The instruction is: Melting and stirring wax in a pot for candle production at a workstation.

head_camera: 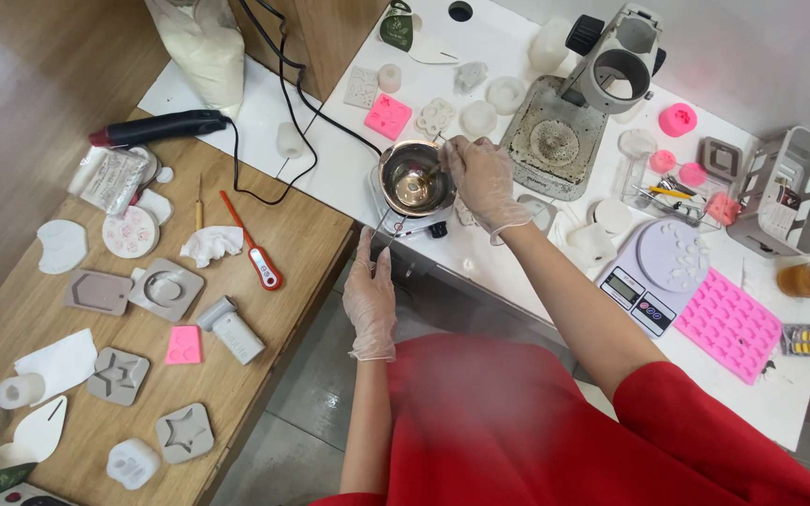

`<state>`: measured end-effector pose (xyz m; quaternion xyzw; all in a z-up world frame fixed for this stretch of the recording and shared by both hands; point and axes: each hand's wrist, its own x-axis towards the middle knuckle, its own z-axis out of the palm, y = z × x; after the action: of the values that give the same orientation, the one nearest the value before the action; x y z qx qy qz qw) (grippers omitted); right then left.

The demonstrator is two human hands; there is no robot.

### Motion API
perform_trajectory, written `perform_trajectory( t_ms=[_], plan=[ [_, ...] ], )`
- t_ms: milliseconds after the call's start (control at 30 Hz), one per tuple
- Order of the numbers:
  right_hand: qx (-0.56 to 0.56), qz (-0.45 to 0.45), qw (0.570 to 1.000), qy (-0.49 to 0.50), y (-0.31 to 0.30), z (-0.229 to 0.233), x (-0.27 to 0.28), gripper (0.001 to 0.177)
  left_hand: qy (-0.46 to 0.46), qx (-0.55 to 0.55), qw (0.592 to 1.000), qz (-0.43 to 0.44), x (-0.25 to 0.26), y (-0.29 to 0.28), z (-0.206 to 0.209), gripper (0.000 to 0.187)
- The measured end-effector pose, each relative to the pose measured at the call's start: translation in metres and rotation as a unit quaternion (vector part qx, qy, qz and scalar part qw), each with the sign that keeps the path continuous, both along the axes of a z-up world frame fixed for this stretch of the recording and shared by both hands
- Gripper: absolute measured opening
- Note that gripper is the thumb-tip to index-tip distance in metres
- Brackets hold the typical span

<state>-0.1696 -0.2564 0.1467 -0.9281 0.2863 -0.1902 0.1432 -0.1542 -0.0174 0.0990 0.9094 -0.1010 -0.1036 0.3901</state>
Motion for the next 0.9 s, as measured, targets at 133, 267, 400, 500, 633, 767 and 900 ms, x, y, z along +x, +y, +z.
perform_trajectory(
  t_ms=[133, 267, 400, 500, 633, 767, 900],
  plan=[
    [0.036, -0.005, 0.999, 0.013, -0.002, -0.010, 0.004, 0.042, 0.030, -0.011, 0.999, 0.000, 0.001, 0.001, 0.004, 0.064],
    [-0.037, -0.026, 0.999, 0.008, -0.006, -0.011, 0.006, 0.031, 0.028, -0.041, 0.999, -0.004, -0.002, 0.003, 0.015, 0.061],
    [-0.011, 0.013, 1.000, -0.004, -0.002, -0.002, 0.001, 0.030, 0.073, -0.064, 0.995, 0.017, -0.002, 0.001, 0.017, 0.061],
    [0.013, 0.004, 1.000, -0.015, 0.009, 0.014, -0.002, 0.030, 0.069, -0.060, 0.996, 0.018, -0.001, 0.002, 0.024, 0.060],
    [-0.019, -0.017, 0.999, 0.020, -0.002, -0.001, 0.002, 0.029, 0.005, -0.022, 1.000, -0.009, -0.001, 0.001, 0.002, 0.061],
    [0.010, 0.005, 1.000, -0.024, 0.003, 0.000, 0.002, 0.033, 0.009, -0.031, 0.999, -0.009, -0.005, 0.002, 0.011, 0.054],
    [-0.035, 0.007, 0.999, 0.000, 0.000, -0.002, 0.001, 0.030, 0.029, -0.035, 0.999, 0.003, -0.004, 0.001, 0.014, 0.065]
  ],
)
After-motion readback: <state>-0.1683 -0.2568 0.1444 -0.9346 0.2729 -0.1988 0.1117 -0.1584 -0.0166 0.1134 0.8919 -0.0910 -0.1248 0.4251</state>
